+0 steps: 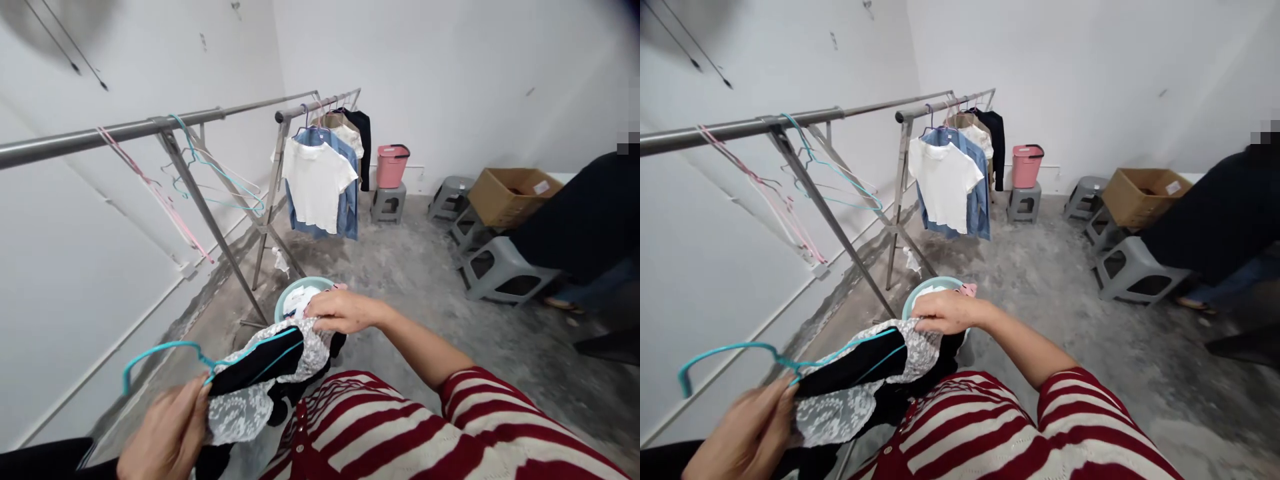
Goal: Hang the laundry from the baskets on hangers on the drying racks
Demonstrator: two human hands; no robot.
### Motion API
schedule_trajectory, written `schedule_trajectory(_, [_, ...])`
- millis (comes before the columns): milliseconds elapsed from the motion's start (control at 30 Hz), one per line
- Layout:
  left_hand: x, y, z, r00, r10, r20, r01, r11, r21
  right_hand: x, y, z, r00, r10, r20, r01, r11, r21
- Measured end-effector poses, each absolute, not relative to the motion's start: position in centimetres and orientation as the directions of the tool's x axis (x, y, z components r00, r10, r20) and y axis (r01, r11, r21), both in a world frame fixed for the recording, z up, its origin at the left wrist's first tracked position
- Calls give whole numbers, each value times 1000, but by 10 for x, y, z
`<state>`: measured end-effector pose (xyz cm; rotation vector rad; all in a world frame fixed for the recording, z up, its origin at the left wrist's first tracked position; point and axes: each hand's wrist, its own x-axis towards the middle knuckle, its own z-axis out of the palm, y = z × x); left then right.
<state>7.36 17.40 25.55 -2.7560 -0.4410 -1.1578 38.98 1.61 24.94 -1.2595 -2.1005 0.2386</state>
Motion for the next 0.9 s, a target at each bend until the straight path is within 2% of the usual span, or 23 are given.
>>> schedule_trajectory(67, [76,173,254,698,65,713,262,-950,-170,386,15,247,-365,834,413,649,546,-529])
schedule_trajectory(100, [78,172,254,709,16,705,237,-947,-217,385,15,246,-391,836,385,603,549,-579])
schedule_trajectory(167, [78,167,255,721,3,693,190,-962,-194,382,14,245,-418,846,332,505,520,-688])
schedule_trajectory(267, [72,162,259,718,122,685,187,-982,-22,381,7,249,-399,859,322,409,481,-776])
schedule_trajectory(400, [40,170,260,613,462,641,359,-886,294,389,-10,265,-289,858,425,395,512,-763])
schedule_trajectory(500, [7,185,248,443,752,489,471,-659,586,399,-17,272,-191,869,456,367,494,-788])
schedule_trajectory(567, [-12,193,236,256,891,374,448,-452,771,402,-15,272,-118,897,426,309,441,-842])
schedule_trajectory(667, [-24,197,224,-47,937,346,269,-321,908,398,-3,267,-55,951,305,177,310,-934])
schedule_trajectory(800, [-28,194,229,-316,875,367,196,-319,927,380,21,263,-38,991,127,39,128,-991])
schedule_trajectory(900, [-44,190,229,-405,821,402,204,-347,915,359,43,271,45,993,110,-10,111,-994])
